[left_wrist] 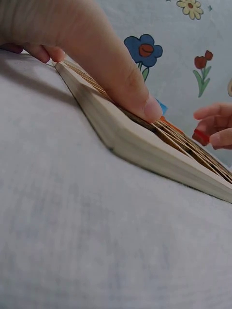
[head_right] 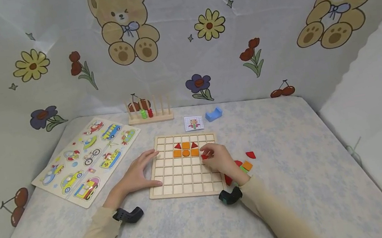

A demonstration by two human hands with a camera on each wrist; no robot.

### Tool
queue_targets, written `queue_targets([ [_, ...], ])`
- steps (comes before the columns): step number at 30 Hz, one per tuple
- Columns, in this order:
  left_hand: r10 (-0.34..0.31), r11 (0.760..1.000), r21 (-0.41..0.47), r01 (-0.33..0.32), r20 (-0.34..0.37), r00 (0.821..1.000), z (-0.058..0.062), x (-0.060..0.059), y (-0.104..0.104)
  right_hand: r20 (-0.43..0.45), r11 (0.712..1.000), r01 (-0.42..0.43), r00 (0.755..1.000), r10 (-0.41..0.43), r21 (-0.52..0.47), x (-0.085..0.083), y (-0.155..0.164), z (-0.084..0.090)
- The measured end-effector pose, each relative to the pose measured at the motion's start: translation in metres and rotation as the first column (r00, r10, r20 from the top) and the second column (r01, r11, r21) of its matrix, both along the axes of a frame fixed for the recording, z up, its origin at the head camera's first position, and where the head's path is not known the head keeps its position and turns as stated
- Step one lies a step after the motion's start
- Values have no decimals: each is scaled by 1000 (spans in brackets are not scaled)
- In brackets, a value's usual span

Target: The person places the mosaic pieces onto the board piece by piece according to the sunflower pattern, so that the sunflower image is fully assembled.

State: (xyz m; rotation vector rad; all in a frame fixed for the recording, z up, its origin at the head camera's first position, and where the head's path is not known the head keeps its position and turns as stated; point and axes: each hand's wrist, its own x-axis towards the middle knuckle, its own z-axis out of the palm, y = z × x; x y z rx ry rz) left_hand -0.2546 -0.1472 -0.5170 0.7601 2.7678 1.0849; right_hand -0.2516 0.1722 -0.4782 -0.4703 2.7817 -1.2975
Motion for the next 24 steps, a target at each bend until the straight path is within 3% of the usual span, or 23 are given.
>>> queue_targets([
  [7, -9, 1000, -3, 9, 3, 1000, -1, 0, 2, 5, 999, -28, 1000, 29, -31, 1, -23, -10],
  [24, -2, 1000, -3, 2, -10, 1000, -5, -4, -1, -25, 997, -4, 1000, 2, -72, 0, -29, -12],
])
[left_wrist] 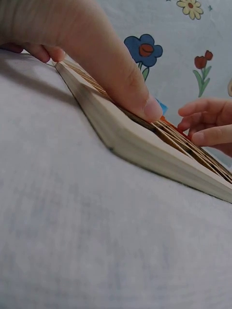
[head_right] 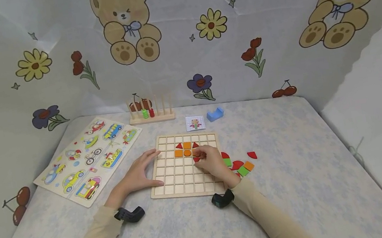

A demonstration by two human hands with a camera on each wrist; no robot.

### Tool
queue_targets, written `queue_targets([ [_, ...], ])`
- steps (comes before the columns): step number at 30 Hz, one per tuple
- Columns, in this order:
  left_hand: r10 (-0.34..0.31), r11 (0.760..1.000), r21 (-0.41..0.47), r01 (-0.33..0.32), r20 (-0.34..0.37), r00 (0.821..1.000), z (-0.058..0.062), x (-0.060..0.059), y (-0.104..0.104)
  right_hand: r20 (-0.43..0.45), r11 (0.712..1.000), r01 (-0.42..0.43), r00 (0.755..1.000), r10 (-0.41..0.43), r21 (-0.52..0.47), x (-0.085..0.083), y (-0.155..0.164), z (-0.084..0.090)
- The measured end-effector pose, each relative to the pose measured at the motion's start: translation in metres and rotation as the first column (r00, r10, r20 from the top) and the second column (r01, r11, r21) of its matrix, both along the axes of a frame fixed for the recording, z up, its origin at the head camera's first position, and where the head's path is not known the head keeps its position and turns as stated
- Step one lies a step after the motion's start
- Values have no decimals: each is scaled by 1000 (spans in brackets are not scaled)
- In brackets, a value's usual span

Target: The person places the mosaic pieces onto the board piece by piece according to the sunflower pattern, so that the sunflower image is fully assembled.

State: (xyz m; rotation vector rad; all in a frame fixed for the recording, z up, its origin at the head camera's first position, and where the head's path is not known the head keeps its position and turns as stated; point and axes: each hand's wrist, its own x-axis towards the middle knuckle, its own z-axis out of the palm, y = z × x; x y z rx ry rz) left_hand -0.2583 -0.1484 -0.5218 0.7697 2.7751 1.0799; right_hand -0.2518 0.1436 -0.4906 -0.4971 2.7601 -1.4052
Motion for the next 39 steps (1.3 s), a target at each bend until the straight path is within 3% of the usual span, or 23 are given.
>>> queue_targets([
  [5, -5, 1000, -3, 5, 4, 1000, 1, 1, 2, -9, 1000, 27, 1000, -27, -2, 8, 13, 7],
  [12, -4, 1000, -21, 4, -1, 1000, 4, 1, 2, -53, 992, 110, 993, -107, 60, 18, 65, 10],
  [22, 2, 999, -32, -2, -3, 1000, 4, 1, -1, -61, 943, 286, 958, -280, 168, 32, 135, 4],
  [39, 1, 1000, -12, -1, 7, 1000, 5, 3, 1, -15, 968, 193, 981, -193, 161, 49, 145, 0],
])
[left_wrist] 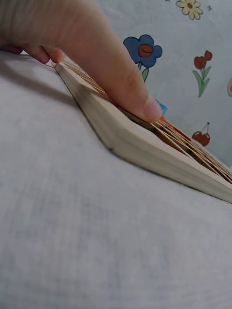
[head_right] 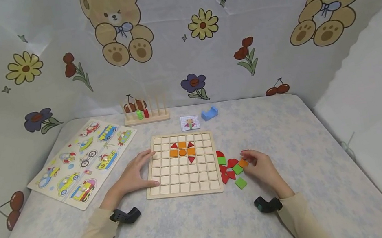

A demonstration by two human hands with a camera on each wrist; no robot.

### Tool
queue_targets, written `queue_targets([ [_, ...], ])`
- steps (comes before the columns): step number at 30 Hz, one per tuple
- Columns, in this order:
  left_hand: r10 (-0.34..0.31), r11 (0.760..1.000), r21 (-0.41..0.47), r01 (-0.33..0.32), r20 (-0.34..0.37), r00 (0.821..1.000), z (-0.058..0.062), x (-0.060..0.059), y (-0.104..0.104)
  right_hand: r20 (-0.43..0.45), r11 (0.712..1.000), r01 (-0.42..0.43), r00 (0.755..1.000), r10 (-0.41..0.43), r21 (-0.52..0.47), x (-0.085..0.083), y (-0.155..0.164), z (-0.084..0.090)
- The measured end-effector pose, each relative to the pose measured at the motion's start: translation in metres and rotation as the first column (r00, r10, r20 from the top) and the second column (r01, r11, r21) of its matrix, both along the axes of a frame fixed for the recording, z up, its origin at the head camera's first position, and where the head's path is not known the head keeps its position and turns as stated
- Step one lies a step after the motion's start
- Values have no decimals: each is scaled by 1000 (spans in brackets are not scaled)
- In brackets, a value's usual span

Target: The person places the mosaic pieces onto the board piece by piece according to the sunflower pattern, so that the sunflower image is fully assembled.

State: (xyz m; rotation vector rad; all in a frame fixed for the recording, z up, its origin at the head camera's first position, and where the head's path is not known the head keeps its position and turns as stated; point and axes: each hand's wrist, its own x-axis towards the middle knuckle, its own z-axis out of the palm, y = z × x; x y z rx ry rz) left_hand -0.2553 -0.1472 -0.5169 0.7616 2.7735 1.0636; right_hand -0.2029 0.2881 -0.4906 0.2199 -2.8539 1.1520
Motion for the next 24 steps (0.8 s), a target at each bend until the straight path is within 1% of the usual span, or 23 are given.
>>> queue_targets([
  [3, 0, 1000, -5, 0, -7, 1000, 0, -1, 0, -6, 1000, 4, 1000, -4, -8, -1, 2, -3],
  [6, -2, 1000, -3, 2, -10, 1000, 0, -1, -1, -14, 999, 33, 999, -33, -25, -4, 2, -5],
  [10, -5, 1000, -2, 5, -12, 1000, 0, -1, -1, -13, 997, 65, 998, -66, -44, -9, -5, -2],
  [12, -3, 1000, -3, 3, -15, 1000, 0, -1, -1, 1, 997, 59, 998, -59, -59, -13, -14, 1],
  [14, -2, 1000, 0, 2, -17, 1000, -1, -1, -1, 12, 996, 30, 999, -30, -81, -17, -28, 4],
  [17, 0, 1000, 5, 0, -12, 1000, -1, -1, -1, 18, 992, -46, 999, 49, -114, -23, -54, 8],
  [21, 1, 1000, 7, -1, -7, 1000, -2, -2, -1, 11, 977, -152, 988, 155, -148, -32, -94, 14],
  [24, 0, 1000, 8, 0, -6, 1000, -2, -1, 0, 16, 965, -205, 977, 210, -162, -40, -120, 16],
])
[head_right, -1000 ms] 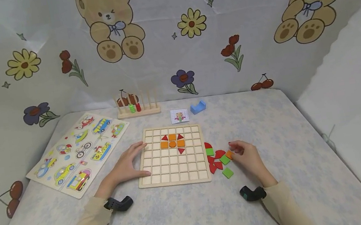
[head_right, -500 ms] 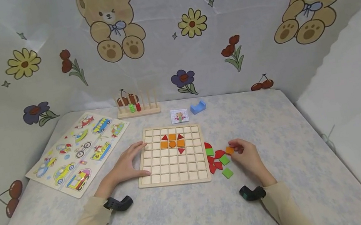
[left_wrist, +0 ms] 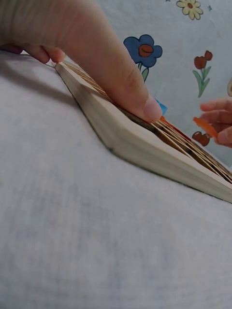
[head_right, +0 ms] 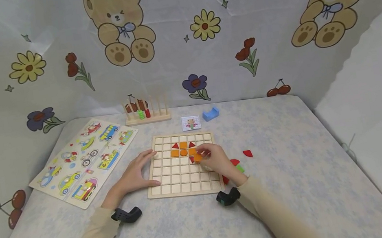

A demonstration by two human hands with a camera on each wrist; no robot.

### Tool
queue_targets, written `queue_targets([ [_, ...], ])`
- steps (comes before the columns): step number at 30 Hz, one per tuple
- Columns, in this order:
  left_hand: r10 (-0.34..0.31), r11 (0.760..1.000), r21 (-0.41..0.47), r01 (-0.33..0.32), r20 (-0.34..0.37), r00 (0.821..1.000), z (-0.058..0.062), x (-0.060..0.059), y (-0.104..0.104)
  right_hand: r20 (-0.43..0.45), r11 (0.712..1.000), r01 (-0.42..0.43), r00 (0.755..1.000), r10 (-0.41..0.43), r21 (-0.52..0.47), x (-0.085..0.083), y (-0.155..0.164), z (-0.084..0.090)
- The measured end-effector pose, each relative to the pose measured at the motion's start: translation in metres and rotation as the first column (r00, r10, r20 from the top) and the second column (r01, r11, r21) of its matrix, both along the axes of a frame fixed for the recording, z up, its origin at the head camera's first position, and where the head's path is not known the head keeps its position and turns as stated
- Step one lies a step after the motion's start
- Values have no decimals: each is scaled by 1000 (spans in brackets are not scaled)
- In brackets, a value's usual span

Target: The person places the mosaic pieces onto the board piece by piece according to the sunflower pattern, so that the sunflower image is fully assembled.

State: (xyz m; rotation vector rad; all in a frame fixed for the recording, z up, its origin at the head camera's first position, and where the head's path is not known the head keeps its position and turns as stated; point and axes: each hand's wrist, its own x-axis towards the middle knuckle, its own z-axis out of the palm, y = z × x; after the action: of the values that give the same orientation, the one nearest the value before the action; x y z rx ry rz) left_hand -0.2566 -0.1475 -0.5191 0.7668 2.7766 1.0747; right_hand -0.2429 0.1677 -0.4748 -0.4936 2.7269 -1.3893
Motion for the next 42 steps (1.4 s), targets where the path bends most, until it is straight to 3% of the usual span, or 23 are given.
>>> queue_targets([
  [8, -8, 1000, 6, 8, 1, 1000, 1, 0, 3, 40, 999, -36, 999, 37, -13, -8, -34, -8],
  [21, -6, 1000, -1, 6, 2, 1000, 2, 1, 2, -13, 998, -43, 999, 42, -40, -10, -39, -17],
  [26, -5, 1000, -4, 5, 9, 1000, 1, 0, 1, -57, 999, -36, 998, 34, -40, -5, -17, -8],
  [35, -5, 1000, -2, 5, -9, 1000, 2, 0, -1, -52, 993, 117, 992, -116, 28, 15, 56, -4],
  [42, -4, 1000, -6, 4, -2, 1000, 3, 0, -1, 2, 996, 24, 1000, -25, 83, 36, 79, -9],
])
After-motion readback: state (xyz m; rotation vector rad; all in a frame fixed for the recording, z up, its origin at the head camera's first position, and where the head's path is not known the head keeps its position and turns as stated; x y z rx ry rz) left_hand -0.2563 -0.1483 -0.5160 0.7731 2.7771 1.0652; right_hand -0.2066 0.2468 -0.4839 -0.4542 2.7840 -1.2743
